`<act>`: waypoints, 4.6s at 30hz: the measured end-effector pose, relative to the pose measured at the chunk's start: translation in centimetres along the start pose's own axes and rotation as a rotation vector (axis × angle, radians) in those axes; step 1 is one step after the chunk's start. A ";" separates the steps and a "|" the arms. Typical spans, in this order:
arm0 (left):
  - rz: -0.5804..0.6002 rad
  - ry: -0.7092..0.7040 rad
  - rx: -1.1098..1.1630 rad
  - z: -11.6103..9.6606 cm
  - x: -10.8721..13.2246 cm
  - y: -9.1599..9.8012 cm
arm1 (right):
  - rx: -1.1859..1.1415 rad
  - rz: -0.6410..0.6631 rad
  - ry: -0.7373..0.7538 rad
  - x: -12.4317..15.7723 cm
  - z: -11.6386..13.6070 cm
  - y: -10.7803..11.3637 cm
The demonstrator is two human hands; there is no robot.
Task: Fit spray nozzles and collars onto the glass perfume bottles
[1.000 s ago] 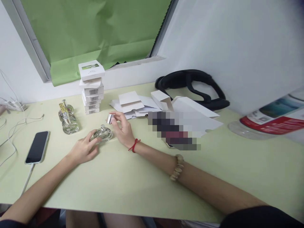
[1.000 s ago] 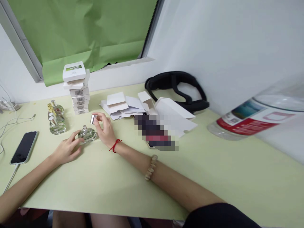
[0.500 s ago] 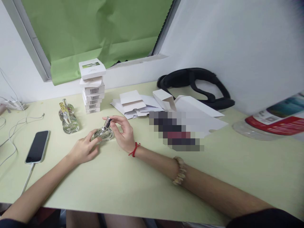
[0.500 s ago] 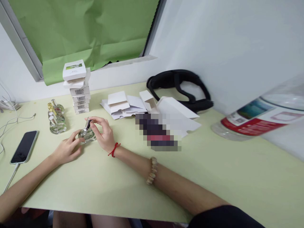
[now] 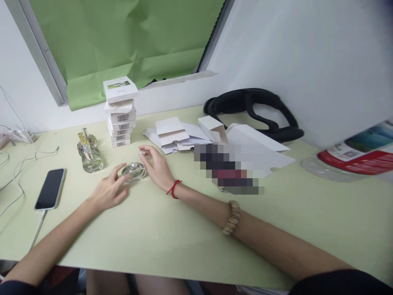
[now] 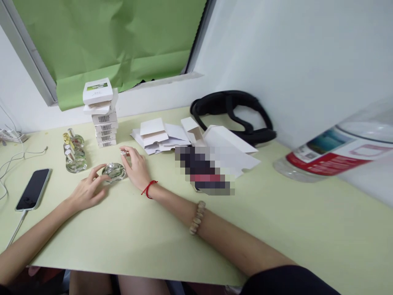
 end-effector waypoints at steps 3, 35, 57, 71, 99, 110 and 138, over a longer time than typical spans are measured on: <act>-0.062 0.025 -0.018 0.1 0.0 0.6 | 0.122 0.118 -0.088 -0.1 -0.8 0.3; 0.103 0.913 0.988 -1.2 -0.8 1.1 | 0.298 0.069 1.032 1.9 6.2 -0.3; -0.090 0.720 0.880 -2.5 0.1 0.7 | 0.149 0.190 0.752 2.5 6.7 -0.7; 0.056 0.667 0.684 -0.6 -0.4 -0.3 | -0.089 -0.130 0.166 0.7 3.5 -0.4; 0.041 0.634 0.702 -0.2 -0.2 -0.8 | -0.076 -0.018 0.360 0.7 4.4 -0.3; 0.032 0.625 0.684 -0.3 -0.2 -0.9 | -0.068 -0.016 0.463 0.7 4.6 -0.4; 0.025 0.622 0.689 -0.4 -0.1 -1.0 | -0.094 0.016 0.487 0.7 4.8 -0.4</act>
Point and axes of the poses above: each hand's wrist, its own x-axis away from the middle knuckle, its own y-axis out of the back of the hand, z = x × y, the point moved 1 cm from there along -x, towards the middle knuckle, and after that the axes turned 11 degrees about -x, right-handed, at the moved point
